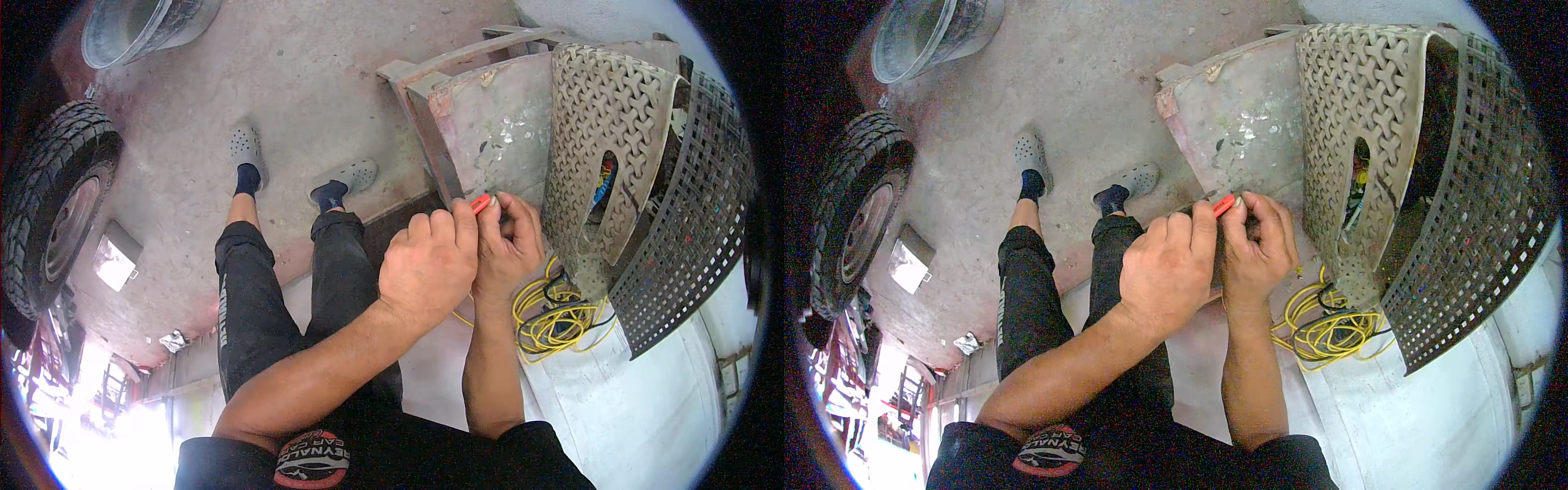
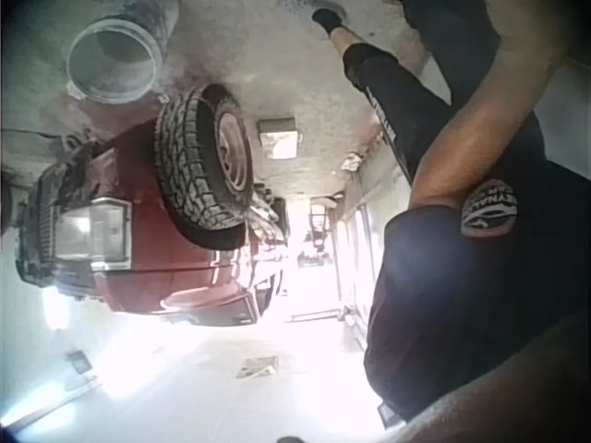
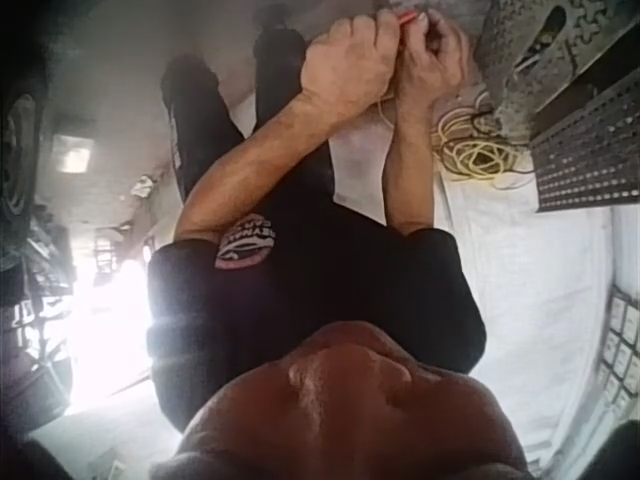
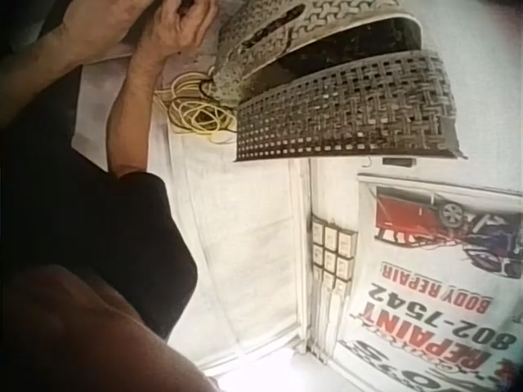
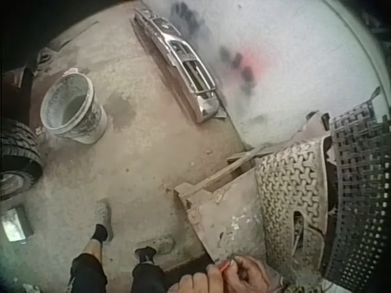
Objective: Replacing or repairing plastic clips on the car's cowl area near the windshield wipers.
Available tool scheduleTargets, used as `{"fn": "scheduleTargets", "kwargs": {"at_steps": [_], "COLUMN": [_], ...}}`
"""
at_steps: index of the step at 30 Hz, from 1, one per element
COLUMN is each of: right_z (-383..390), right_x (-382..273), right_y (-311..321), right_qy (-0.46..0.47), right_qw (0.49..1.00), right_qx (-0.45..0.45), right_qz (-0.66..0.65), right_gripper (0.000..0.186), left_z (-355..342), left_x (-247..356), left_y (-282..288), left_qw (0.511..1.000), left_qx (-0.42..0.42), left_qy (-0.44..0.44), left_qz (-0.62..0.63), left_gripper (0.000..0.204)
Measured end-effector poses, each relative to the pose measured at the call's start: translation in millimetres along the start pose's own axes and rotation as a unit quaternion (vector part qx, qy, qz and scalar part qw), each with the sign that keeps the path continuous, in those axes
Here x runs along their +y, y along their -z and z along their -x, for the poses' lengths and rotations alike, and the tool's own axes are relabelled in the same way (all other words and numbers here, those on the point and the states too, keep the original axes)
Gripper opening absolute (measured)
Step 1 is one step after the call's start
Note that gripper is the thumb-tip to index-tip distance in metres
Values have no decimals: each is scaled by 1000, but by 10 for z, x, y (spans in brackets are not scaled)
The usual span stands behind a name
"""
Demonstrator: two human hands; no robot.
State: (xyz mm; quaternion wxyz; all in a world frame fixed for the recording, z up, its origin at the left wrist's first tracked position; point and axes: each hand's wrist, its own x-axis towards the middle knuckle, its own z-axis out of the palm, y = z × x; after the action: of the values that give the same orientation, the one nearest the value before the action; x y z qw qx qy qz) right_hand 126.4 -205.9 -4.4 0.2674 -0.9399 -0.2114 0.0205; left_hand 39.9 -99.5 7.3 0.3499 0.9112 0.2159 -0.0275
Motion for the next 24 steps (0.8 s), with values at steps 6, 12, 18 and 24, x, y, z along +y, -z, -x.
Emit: {"fn": "scheduleTargets", "kwargs": {"at_steps": [6,12,18,24], "right_z": [14,8,3,-15], "right_x": [2,15,-55,-48], "right_y": [-6,17,8,20], "right_qy": [-3,8,-23,-35], "right_qw": [1000,999,999,998], "right_qx": [6,4,-6,-9], "right_qz": [-18,-32,-35,-43], "right_gripper": [17,16,14,13], "left_z": [-8,55,29,53], "left_x": [39,61,45,62], "left_y": [-23,28,72,69], "left_qw": [999,997,996,996], "left_qx": [0,-39,-54,-57], "left_qy": [21,43,46,42], "left_qz": [24,58,54,47], "left_gripper": [39,48,49,47]}}
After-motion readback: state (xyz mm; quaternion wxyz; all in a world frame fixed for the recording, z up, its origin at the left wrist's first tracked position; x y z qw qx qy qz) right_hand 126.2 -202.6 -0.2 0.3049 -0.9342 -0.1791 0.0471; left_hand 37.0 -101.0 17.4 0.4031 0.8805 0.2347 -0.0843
